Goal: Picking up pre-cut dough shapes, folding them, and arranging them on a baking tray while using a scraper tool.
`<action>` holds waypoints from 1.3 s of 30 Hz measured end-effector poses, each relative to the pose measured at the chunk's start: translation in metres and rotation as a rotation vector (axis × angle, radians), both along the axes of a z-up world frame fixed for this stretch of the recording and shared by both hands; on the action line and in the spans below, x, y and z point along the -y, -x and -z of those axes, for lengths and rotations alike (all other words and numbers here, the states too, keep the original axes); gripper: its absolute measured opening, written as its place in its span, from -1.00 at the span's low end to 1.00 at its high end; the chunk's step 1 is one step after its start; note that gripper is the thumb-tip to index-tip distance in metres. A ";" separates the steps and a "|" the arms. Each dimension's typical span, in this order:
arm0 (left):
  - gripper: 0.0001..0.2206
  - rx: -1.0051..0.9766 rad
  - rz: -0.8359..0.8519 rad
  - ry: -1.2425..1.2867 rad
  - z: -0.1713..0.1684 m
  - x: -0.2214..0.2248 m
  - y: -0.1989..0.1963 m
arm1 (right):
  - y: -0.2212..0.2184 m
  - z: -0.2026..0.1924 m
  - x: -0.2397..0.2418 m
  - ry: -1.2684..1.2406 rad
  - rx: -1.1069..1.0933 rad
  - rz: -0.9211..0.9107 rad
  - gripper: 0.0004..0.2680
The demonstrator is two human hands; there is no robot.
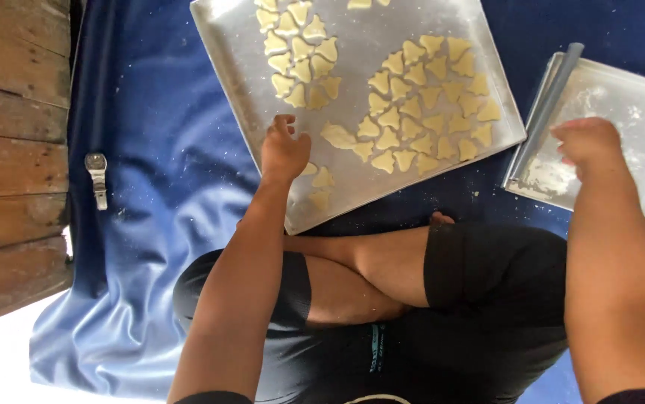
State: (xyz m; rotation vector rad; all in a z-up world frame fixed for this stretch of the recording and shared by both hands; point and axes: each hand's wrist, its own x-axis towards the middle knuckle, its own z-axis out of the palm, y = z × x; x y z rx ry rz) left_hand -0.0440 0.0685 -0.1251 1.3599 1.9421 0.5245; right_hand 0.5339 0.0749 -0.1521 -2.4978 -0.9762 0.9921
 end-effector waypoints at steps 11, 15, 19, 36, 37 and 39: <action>-0.60 0.032 -0.098 -0.036 -0.045 0.000 0.008 | 0.028 0.040 -0.030 0.072 0.058 0.073 -0.75; -0.62 -0.028 0.018 0.119 0.003 0.003 -0.001 | 0.029 0.041 -0.028 0.030 0.081 0.100 -0.74; -0.63 -0.161 0.104 -0.004 0.028 0.003 -0.030 | 0.015 0.034 -0.026 -0.020 0.142 0.037 -0.75; -0.79 0.142 0.092 -0.065 0.007 -0.030 -0.002 | 0.069 -0.023 -0.037 -0.571 0.195 -0.394 -0.86; -0.79 0.142 0.093 -0.067 0.003 -0.030 0.000 | 0.076 -0.025 -0.040 -0.573 0.195 -0.393 -0.86; -0.77 0.188 0.072 0.033 -0.005 -0.030 0.003 | 0.089 -0.030 -0.045 -0.598 0.297 -0.532 -0.84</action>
